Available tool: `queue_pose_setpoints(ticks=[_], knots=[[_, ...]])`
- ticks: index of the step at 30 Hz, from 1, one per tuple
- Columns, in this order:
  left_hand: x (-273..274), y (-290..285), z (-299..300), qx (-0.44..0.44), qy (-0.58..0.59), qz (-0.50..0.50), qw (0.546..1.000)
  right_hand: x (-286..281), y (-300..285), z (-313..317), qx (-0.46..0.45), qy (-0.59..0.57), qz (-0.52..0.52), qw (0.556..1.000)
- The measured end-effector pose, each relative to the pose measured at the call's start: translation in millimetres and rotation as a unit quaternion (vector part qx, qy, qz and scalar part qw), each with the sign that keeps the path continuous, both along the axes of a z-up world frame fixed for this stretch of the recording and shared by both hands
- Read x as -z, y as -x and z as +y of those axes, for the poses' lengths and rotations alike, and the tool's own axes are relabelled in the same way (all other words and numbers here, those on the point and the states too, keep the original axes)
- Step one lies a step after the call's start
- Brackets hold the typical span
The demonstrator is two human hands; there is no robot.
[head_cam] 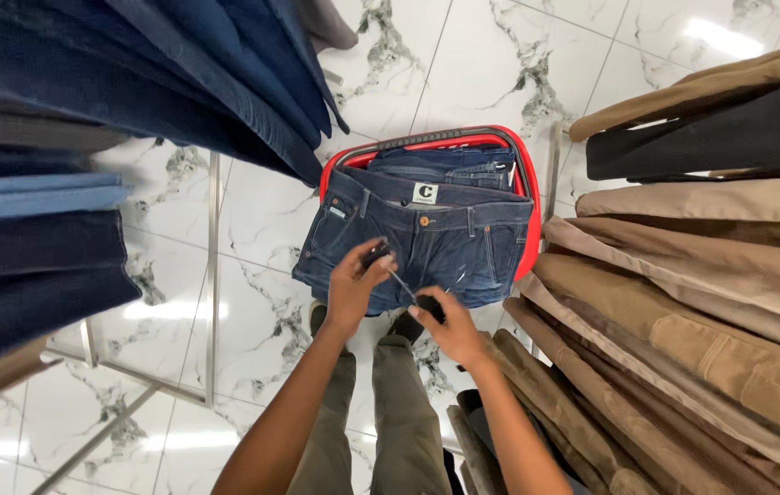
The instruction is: The person hangs pairs of jeans on clothes hangers and places them onto a clothing rack.
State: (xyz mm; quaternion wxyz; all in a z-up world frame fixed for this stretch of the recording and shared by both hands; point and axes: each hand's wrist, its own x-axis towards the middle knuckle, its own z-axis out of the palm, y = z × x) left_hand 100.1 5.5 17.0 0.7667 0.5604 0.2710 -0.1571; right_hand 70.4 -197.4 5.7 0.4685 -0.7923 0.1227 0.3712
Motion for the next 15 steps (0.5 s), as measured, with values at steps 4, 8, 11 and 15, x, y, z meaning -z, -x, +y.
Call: queue_pose_setpoints(ticks=[4,8,11,15], knots=[[23,19,-6,-0.013,0.005,0.028,1.0,-42,-3,-4,-0.049,-0.055,0.043,0.996],[21,16,-9,-0.008,0.019,0.028,0.999,-51,-19,-8,-0.066,0.053,0.0,0.996],[28,14,-16,0.002,0.041,0.027,0.999,-69,-46,5,0.003,-0.02,-0.034,0.999],[34,7,-15,0.041,0.081,0.009,0.996,-27,-52,15,0.065,-0.13,-0.104,0.984]])
